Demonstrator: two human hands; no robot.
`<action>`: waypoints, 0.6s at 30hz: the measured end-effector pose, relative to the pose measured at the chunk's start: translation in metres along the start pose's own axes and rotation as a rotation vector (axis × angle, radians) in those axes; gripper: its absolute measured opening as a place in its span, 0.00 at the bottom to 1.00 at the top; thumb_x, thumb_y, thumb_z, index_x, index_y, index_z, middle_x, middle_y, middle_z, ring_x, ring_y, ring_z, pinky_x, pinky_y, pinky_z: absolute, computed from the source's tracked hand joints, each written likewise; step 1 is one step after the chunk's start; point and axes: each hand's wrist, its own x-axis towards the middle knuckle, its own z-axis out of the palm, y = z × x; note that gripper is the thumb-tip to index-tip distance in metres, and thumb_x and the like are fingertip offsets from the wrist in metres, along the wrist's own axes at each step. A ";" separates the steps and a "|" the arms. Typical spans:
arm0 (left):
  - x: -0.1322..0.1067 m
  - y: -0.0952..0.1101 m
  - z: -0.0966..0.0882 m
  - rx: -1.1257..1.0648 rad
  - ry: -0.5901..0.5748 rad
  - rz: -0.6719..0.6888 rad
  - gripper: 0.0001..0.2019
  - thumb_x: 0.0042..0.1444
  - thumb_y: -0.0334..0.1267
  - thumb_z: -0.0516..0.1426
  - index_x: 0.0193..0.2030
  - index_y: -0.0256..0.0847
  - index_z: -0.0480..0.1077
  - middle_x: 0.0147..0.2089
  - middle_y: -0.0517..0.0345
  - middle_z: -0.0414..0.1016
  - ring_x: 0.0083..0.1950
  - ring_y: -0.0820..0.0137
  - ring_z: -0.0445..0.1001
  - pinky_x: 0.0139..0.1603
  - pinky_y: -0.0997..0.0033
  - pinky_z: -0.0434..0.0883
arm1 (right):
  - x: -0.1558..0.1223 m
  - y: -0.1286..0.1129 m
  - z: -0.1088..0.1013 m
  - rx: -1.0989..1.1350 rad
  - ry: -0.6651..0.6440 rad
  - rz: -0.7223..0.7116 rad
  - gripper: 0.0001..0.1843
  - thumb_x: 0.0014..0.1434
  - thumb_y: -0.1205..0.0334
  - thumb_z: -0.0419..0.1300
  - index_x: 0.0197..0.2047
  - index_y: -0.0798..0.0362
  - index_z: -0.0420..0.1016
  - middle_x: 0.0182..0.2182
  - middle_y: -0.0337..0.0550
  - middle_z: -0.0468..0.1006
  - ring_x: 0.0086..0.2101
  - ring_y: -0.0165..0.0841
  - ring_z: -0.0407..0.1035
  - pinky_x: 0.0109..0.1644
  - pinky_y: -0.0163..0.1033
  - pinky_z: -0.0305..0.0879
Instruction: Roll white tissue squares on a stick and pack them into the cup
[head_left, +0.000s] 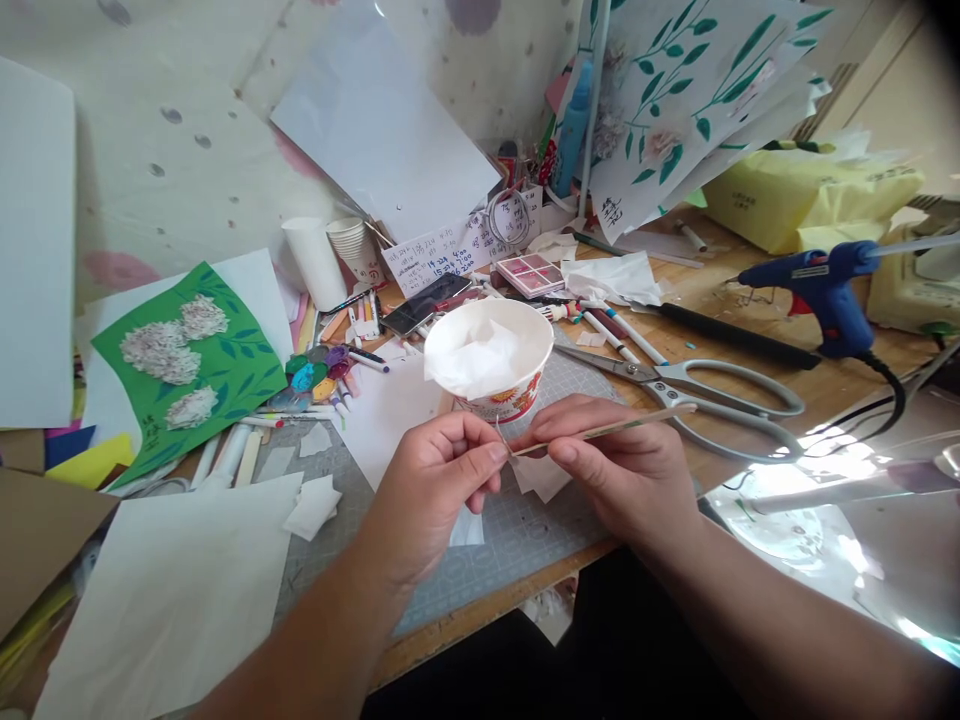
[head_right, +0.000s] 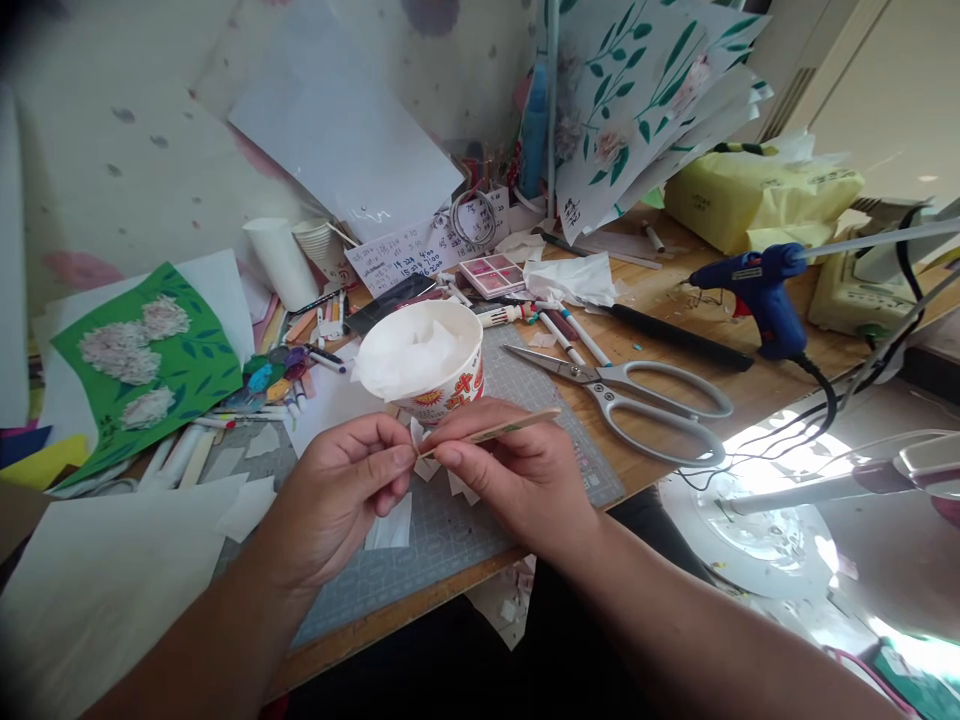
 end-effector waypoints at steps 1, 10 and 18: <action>0.000 0.000 0.000 0.002 0.000 0.001 0.07 0.50 0.36 0.65 0.27 0.37 0.73 0.19 0.66 0.68 0.19 0.80 0.62 0.20 0.82 0.59 | 0.000 0.000 0.000 -0.010 0.000 -0.004 0.13 0.62 0.71 0.66 0.44 0.43 0.85 0.36 0.36 0.86 0.38 0.30 0.79 0.46 0.37 0.76; 0.000 0.000 -0.002 0.011 -0.002 0.012 0.06 0.50 0.35 0.64 0.27 0.37 0.73 0.19 0.66 0.68 0.20 0.80 0.63 0.20 0.82 0.59 | 0.002 -0.003 0.001 -0.079 0.000 -0.027 0.12 0.61 0.73 0.66 0.42 0.47 0.85 0.34 0.38 0.86 0.37 0.30 0.79 0.44 0.36 0.76; 0.000 0.000 -0.002 0.024 0.000 0.010 0.06 0.50 0.35 0.64 0.27 0.37 0.73 0.19 0.66 0.68 0.20 0.80 0.63 0.20 0.82 0.59 | 0.004 -0.004 0.002 -0.098 -0.001 -0.044 0.12 0.60 0.74 0.66 0.41 0.48 0.85 0.33 0.38 0.86 0.36 0.30 0.79 0.44 0.36 0.76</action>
